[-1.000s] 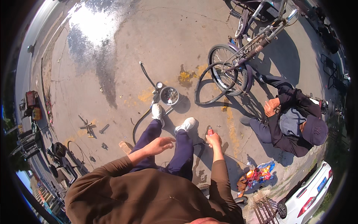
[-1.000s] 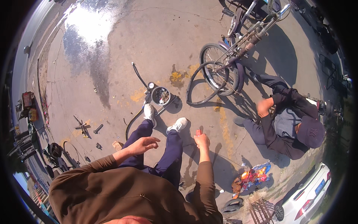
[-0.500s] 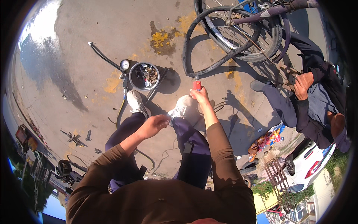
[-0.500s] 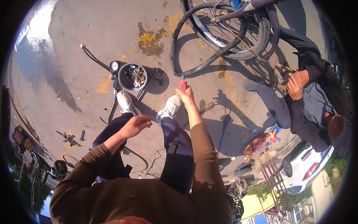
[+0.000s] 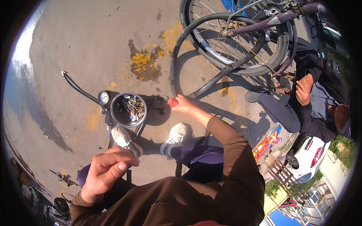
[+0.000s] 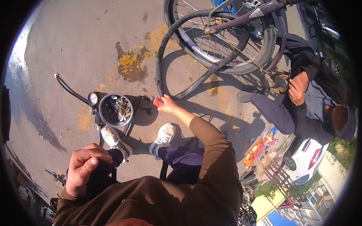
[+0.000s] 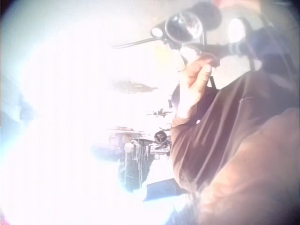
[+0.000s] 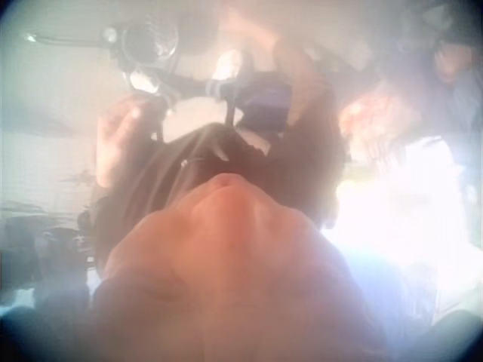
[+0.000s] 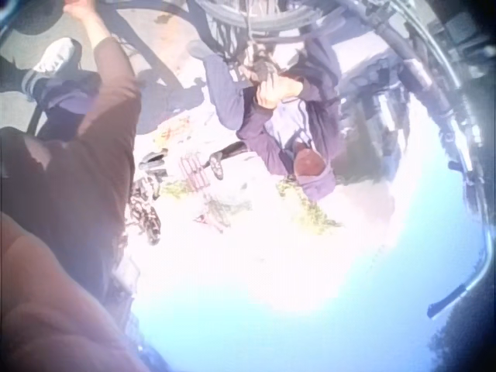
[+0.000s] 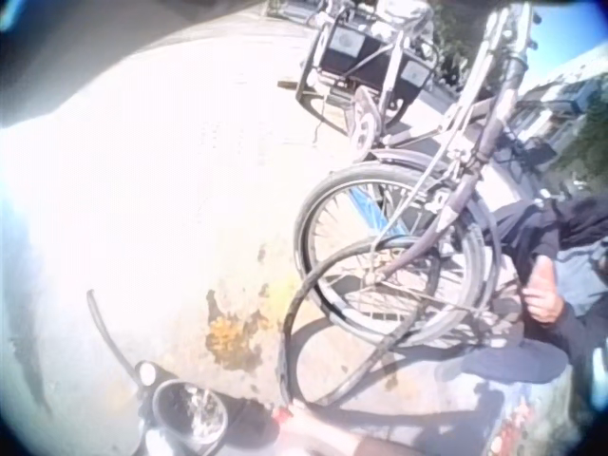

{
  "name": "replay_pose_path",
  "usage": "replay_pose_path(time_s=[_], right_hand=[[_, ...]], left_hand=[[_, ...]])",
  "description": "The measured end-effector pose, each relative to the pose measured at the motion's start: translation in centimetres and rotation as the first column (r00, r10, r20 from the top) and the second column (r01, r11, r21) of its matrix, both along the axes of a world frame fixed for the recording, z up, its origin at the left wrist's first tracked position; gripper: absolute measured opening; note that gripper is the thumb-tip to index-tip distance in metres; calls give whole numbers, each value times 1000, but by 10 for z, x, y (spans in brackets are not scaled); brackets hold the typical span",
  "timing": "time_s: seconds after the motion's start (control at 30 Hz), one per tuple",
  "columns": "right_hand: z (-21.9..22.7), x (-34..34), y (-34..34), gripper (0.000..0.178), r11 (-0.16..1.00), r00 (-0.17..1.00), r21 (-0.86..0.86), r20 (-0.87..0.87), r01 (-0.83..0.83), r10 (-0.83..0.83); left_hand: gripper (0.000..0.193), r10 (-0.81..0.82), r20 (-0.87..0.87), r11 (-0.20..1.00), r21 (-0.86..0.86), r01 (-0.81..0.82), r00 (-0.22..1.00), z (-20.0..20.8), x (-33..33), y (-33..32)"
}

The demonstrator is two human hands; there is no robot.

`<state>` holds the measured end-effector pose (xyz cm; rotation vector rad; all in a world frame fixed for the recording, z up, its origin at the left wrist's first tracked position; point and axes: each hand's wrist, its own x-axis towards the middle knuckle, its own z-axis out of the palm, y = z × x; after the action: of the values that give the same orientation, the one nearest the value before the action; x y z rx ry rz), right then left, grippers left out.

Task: The person removes a bicycle tire, inflates the inner tube with a hand pump, applies glue to the tube, and then inflates a scooter tire using a pressure gauge.

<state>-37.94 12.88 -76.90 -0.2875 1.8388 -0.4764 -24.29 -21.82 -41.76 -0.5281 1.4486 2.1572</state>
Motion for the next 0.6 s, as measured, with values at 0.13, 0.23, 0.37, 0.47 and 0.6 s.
replay_pose_path(time_s=[0.13,0.23,0.37,0.47,0.6], right_hand=[[16,-29,-20,44,996,986,88,164,-35,21],[19,-57,-13,44,986,940,-2,302,168,-160],[36,-90,20,45,886,852,-185,-249,424,-460],[38,-92,73,45,791,550,-325,-581,519,-600],[16,-93,111,39,763,410,-370,-676,530,-613]], left_hand=[[23,-26,-126,1000,-6,25,992,-5,-4,-5],[21,-31,-271,996,-87,7,962,-13,-14,2],[20,-81,-246,997,-18,79,966,-41,-60,16],[21,-330,-168,897,-363,253,929,-94,-145,19],[30,-553,-234,588,-790,175,800,-223,-293,35]])
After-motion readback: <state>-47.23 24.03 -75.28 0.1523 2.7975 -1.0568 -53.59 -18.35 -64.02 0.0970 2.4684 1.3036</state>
